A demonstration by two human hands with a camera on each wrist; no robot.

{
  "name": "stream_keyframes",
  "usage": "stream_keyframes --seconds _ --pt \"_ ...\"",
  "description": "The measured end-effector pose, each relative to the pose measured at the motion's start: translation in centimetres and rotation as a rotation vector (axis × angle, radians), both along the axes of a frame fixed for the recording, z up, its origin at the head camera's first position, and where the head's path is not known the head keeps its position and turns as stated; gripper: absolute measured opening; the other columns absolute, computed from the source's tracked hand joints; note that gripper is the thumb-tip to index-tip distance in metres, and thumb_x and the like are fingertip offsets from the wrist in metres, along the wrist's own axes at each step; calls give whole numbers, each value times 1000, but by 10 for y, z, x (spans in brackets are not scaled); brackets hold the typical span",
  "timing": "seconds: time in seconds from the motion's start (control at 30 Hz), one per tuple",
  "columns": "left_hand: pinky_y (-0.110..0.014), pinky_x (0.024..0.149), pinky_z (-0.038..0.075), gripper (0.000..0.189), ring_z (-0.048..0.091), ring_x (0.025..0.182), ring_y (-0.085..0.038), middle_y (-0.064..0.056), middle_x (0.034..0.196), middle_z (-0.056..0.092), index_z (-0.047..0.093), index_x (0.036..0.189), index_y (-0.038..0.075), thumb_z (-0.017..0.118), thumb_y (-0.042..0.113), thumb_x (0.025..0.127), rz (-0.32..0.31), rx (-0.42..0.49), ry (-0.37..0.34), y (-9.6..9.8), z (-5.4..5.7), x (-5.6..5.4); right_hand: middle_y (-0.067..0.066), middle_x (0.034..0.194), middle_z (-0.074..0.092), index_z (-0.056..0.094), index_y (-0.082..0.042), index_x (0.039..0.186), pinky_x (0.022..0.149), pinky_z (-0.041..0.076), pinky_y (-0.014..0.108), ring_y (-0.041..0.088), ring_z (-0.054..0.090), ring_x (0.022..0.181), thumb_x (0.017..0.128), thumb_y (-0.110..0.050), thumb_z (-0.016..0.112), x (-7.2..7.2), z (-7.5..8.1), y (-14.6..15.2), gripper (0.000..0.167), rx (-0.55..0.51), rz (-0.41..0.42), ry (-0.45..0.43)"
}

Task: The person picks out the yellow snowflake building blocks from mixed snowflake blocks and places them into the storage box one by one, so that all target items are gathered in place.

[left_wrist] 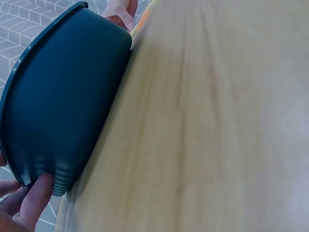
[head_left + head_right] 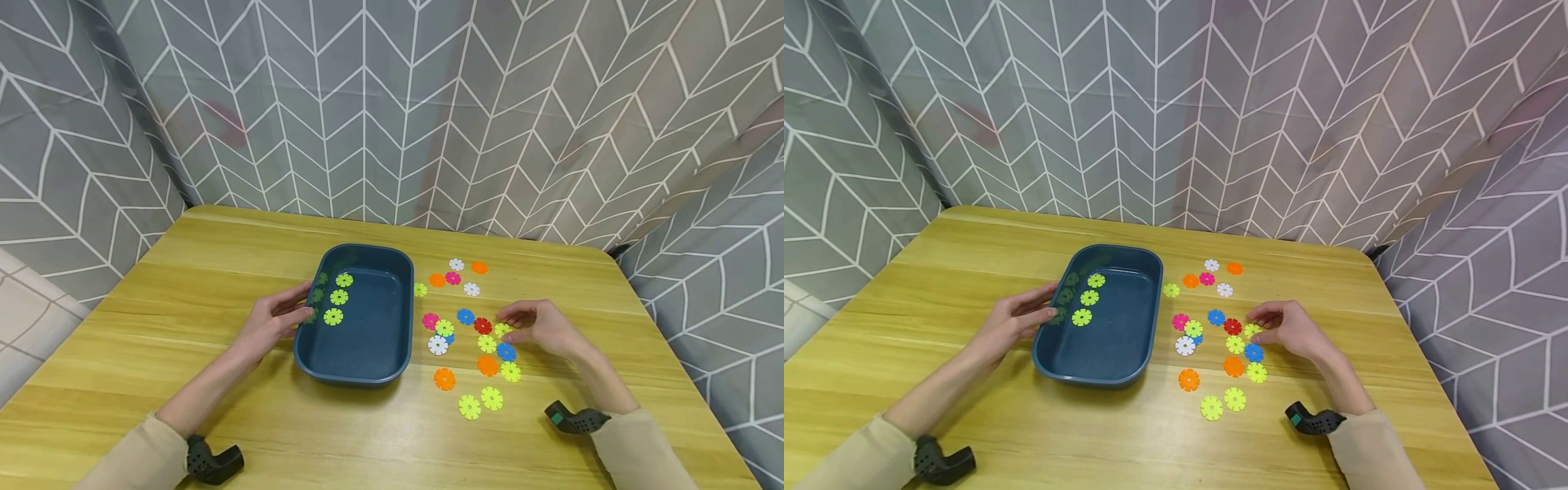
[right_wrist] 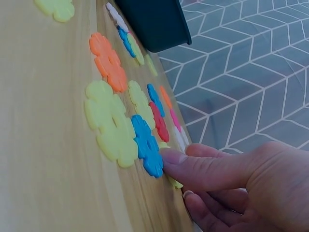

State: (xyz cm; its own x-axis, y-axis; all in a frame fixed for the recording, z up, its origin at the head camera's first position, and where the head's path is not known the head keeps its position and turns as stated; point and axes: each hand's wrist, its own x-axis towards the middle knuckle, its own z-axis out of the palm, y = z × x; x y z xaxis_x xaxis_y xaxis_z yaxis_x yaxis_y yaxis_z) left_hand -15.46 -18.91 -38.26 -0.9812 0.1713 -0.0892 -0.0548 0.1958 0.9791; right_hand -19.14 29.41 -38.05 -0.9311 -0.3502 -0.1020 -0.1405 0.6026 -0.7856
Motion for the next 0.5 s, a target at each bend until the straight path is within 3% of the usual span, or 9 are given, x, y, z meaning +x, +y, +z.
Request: stream_keyframes --seconds 0.5 --pt "-26 81 57 61 57 126 -37 -21 154 43 39 154 7 62 16 98 0 4 -1 1 0 0 14 106 70 72 -2 113 75 53 21 23 60 90 82 -10 82 2 1 -2 34 17 -32 36"
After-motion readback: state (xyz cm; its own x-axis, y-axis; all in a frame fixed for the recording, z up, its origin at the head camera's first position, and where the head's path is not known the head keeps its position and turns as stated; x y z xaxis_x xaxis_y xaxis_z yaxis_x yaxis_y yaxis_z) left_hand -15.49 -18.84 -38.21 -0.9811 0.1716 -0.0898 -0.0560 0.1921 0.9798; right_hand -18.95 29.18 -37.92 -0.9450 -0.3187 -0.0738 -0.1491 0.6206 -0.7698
